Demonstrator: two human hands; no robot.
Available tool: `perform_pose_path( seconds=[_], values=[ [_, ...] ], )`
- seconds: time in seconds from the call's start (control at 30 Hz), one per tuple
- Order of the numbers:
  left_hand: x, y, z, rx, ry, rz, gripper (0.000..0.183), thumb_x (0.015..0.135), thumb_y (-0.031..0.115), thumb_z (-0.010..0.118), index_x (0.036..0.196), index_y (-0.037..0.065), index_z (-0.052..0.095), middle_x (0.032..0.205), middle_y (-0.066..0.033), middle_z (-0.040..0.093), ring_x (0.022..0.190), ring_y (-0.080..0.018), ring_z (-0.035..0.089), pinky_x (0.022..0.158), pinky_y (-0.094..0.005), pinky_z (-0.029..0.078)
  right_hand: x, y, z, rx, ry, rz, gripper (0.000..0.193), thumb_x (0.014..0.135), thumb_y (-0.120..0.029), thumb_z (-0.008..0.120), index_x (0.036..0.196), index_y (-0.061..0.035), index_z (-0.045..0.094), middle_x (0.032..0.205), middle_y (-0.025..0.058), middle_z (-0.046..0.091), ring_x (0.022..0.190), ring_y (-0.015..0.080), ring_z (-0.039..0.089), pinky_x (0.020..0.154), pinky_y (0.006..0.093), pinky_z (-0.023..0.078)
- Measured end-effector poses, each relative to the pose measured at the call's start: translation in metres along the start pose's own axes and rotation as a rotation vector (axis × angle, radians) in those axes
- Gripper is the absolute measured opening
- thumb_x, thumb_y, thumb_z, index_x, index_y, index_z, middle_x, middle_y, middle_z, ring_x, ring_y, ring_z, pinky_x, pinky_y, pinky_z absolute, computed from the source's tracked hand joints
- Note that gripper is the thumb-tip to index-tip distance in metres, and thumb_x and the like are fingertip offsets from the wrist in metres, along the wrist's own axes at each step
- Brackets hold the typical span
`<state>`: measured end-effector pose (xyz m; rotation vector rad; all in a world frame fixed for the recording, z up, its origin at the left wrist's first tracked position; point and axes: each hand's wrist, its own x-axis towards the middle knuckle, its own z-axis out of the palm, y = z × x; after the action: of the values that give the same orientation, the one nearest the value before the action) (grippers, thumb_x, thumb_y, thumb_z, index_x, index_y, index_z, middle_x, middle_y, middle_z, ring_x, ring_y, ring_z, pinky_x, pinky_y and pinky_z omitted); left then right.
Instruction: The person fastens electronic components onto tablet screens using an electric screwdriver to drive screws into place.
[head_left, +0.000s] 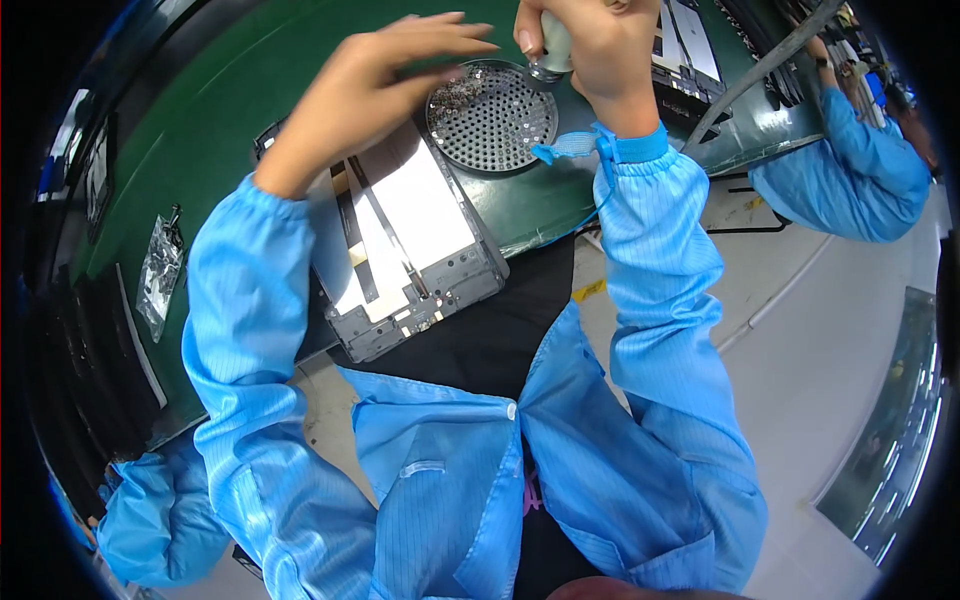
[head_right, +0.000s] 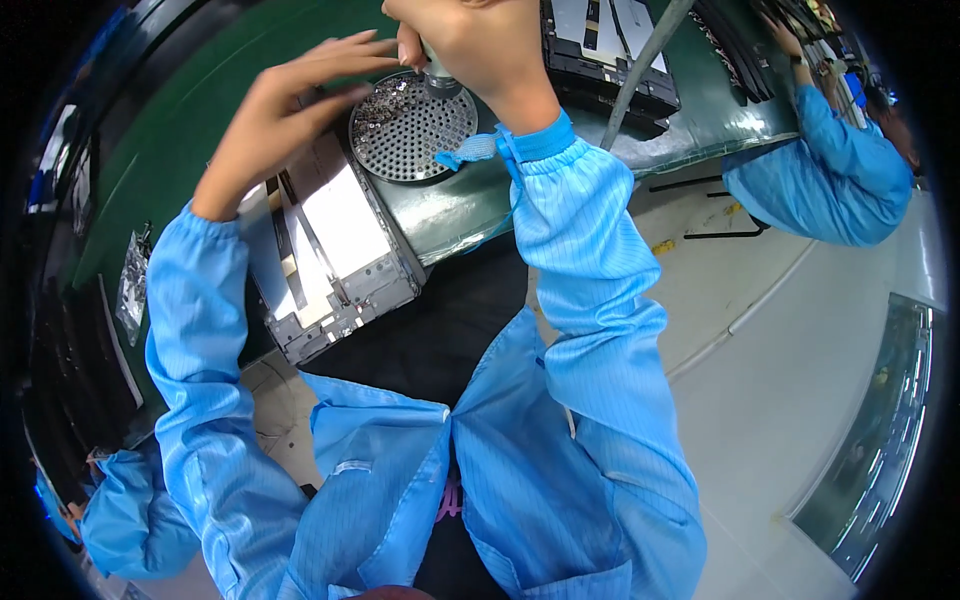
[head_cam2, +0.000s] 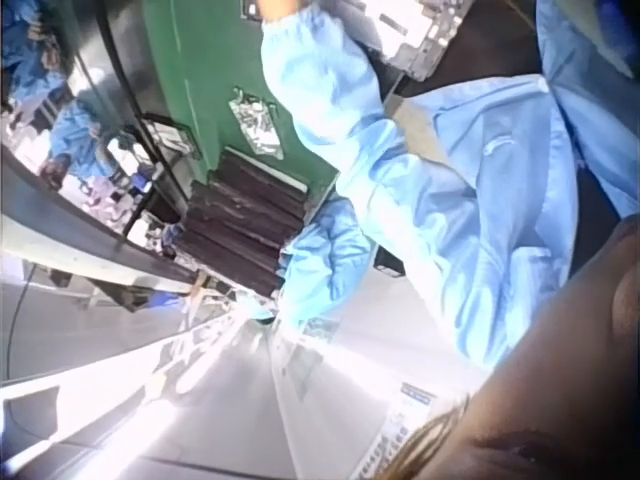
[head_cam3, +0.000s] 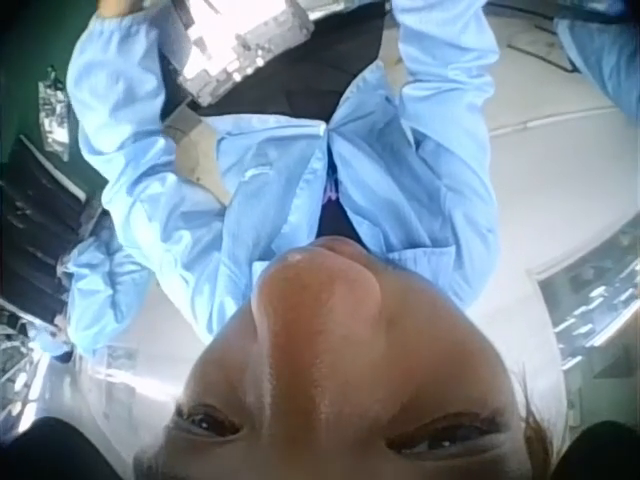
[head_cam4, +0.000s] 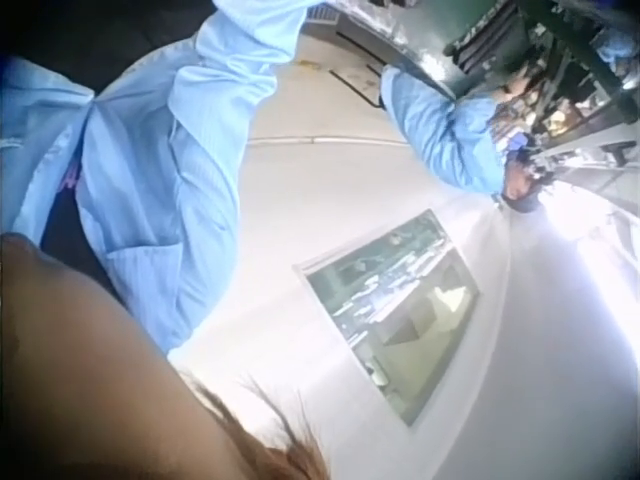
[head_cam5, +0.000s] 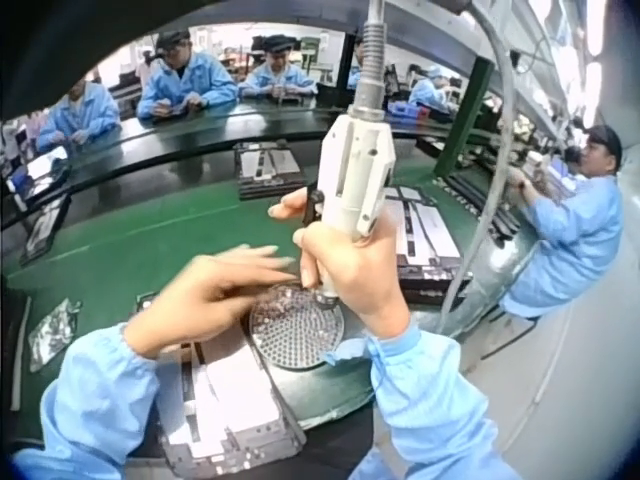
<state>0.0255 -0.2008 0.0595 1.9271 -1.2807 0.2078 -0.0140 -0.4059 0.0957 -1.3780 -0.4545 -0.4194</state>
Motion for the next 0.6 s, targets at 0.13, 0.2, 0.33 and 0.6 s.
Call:
perform_pose_path(
  seconds=[0.13,0.2,0.33,0.6],
  values=[
    [-0.05,0.002,-0.057,0.177,0.348,-0.355,0.021,0.097,0.015,0.066,0.112,0.002,0.073,0.112,-0.0074,0.072,0.106,-0.0151,0.065,0.095,-0.0277,0.048,-0.003,0.015,-0.005,0.003,0.008,0.023,0.026,0.084,0.008,0.055,0.108,0.0075,0.066,0.101,0.0173,0.073,0.049,0.0108,0.057,0.044,0.0247,0.046],
    [-0.098,-0.02,-0.083,0.27,0.449,-0.483,0.022,0.098,0.017,0.065,0.112,0.001,0.073,0.112,-0.0071,0.073,0.107,-0.0142,0.065,0.095,-0.0271,0.047,-0.006,0.022,-0.005,0.015,0.013,0.014,0.026,0.084,0.008,0.055,0.108,0.0074,0.065,0.101,0.0175,0.073,0.049,0.0108,0.057,0.044,0.0247,0.046],
    [-0.144,-0.024,-0.094,0.213,0.496,-0.69,0.025,0.1,0.021,0.063,0.117,0.004,0.072,0.117,-0.0054,0.071,0.111,-0.0145,0.063,0.099,-0.0265,0.044,-0.01,0.026,-0.008,0.027,0.034,0.04,0.026,0.083,0.008,0.055,0.107,0.0077,0.064,0.101,0.0192,0.072,0.049,0.0112,0.056,0.044,0.0247,0.047],
    [-0.159,-0.026,-0.088,0.082,0.241,-0.806,0.027,0.101,0.021,0.061,0.117,0.001,0.072,0.109,-0.0047,0.07,0.103,-0.0124,0.062,0.094,-0.0242,0.044,-0.011,0.032,-0.01,0.02,0.022,0.034,0.025,0.082,0.007,0.054,0.106,0.0094,0.063,0.098,0.0212,0.072,0.049,0.0121,0.057,0.044,0.025,0.047]
  ],
)
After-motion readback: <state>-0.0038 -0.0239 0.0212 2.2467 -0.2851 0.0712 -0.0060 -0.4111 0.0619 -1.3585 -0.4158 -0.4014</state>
